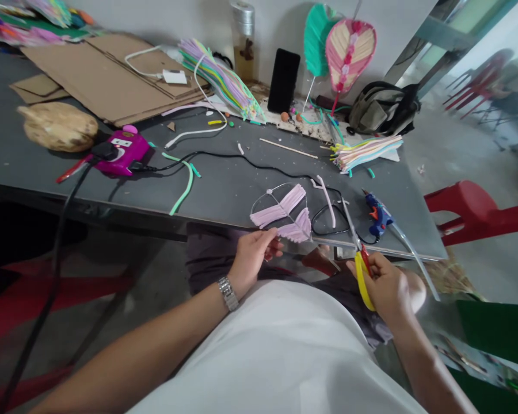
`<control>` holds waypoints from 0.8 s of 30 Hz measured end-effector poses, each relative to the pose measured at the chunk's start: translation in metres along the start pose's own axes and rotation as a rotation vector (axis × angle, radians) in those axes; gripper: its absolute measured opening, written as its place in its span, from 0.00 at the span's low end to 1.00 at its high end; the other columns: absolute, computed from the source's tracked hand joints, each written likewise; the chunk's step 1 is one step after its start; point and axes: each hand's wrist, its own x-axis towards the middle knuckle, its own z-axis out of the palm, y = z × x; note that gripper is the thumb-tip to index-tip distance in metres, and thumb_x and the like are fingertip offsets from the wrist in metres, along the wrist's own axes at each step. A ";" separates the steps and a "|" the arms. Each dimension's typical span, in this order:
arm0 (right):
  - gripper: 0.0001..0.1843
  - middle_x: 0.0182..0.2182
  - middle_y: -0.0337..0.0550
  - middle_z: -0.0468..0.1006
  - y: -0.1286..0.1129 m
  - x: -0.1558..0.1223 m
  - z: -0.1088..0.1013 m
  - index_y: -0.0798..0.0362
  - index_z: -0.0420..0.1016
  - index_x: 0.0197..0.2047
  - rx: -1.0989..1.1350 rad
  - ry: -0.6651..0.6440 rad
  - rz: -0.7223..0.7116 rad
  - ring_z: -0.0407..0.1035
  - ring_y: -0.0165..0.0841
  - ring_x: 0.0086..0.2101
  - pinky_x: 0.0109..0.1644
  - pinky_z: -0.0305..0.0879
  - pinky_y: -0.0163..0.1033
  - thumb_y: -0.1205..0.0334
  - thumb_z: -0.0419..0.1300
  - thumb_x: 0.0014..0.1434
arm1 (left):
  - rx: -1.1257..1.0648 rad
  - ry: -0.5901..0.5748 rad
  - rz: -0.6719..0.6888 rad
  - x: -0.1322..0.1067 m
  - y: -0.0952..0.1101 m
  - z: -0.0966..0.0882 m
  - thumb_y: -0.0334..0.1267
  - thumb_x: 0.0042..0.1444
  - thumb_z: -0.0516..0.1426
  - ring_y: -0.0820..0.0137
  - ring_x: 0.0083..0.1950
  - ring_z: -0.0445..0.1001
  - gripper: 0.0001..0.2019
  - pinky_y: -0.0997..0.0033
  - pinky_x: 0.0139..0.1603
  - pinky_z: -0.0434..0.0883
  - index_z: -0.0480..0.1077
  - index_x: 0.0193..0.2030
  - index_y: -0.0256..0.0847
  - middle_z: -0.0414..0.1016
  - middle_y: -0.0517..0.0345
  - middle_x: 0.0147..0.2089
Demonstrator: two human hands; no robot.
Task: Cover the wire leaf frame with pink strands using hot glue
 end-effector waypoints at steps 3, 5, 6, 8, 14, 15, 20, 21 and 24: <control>0.22 0.20 0.36 0.74 -0.003 0.000 0.001 0.50 0.72 0.31 0.028 -0.008 0.020 0.65 0.30 0.20 0.24 0.55 0.33 0.39 0.66 0.57 | 0.005 0.027 0.018 0.002 -0.002 0.003 0.49 0.49 0.67 0.72 0.24 0.75 0.16 0.76 0.25 0.62 0.75 0.26 0.35 0.79 0.54 0.24; 0.23 0.19 0.35 0.73 -0.007 0.000 0.001 0.50 0.72 0.30 0.040 0.002 0.045 0.62 0.29 0.20 0.23 0.53 0.33 0.39 0.67 0.55 | 0.016 0.062 0.062 0.002 -0.002 0.002 0.47 0.49 0.67 0.73 0.24 0.74 0.15 0.76 0.25 0.62 0.75 0.26 0.35 0.78 0.55 0.24; 0.23 0.19 0.35 0.72 -0.009 0.000 0.002 0.50 0.72 0.30 0.053 0.009 0.056 0.61 0.28 0.20 0.23 0.52 0.33 0.38 0.67 0.54 | 0.023 0.080 0.088 0.001 -0.001 0.002 0.46 0.49 0.67 0.73 0.24 0.74 0.14 0.76 0.25 0.62 0.76 0.27 0.35 0.78 0.55 0.24; 0.24 0.18 0.35 0.71 -0.011 0.001 0.002 0.50 0.72 0.29 0.073 0.020 0.071 0.59 0.28 0.19 0.23 0.51 0.34 0.36 0.67 0.53 | 0.040 0.109 0.137 0.000 0.002 0.001 0.46 0.48 0.67 0.73 0.24 0.74 0.14 0.76 0.26 0.64 0.77 0.28 0.35 0.78 0.56 0.25; 0.24 0.18 0.35 0.70 0.004 0.033 -0.015 0.50 0.72 0.28 -0.137 0.120 0.113 0.59 0.29 0.20 0.26 0.51 0.35 0.36 0.65 0.54 | 0.075 0.131 0.170 -0.003 0.010 -0.006 0.50 0.46 0.69 0.70 0.25 0.75 0.17 0.73 0.26 0.70 0.77 0.30 0.36 0.78 0.57 0.24; 0.23 0.19 0.35 0.70 0.010 0.046 -0.023 0.50 0.73 0.29 -0.205 0.166 0.134 0.59 0.29 0.21 0.27 0.51 0.35 0.37 0.65 0.53 | 0.075 0.133 0.179 -0.003 0.010 -0.007 0.50 0.46 0.69 0.69 0.25 0.76 0.17 0.74 0.26 0.70 0.77 0.30 0.36 0.78 0.57 0.24; 0.15 0.22 0.40 0.75 0.041 0.116 -0.067 0.53 0.78 0.31 -0.531 0.288 0.308 0.64 0.32 0.22 0.25 0.51 0.37 0.49 0.68 0.57 | 0.057 0.125 0.217 0.003 0.005 -0.016 0.49 0.47 0.69 0.69 0.27 0.78 0.16 0.75 0.28 0.73 0.76 0.31 0.36 0.80 0.56 0.27; 0.15 0.22 0.41 0.75 0.046 0.126 -0.073 0.54 0.79 0.32 -0.547 0.275 0.315 0.66 0.33 0.22 0.25 0.54 0.37 0.50 0.68 0.58 | 0.050 0.113 0.226 0.004 0.004 -0.017 0.49 0.48 0.69 0.68 0.28 0.79 0.16 0.74 0.28 0.73 0.76 0.32 0.36 0.81 0.56 0.28; 0.15 0.34 0.46 0.81 0.052 0.142 -0.077 0.57 0.80 0.42 -0.532 0.295 0.264 0.75 0.36 0.32 0.34 0.70 0.40 0.52 0.66 0.65 | 0.042 0.088 0.247 0.003 0.003 -0.017 0.50 0.49 0.68 0.66 0.30 0.81 0.17 0.73 0.29 0.75 0.76 0.33 0.37 0.81 0.55 0.29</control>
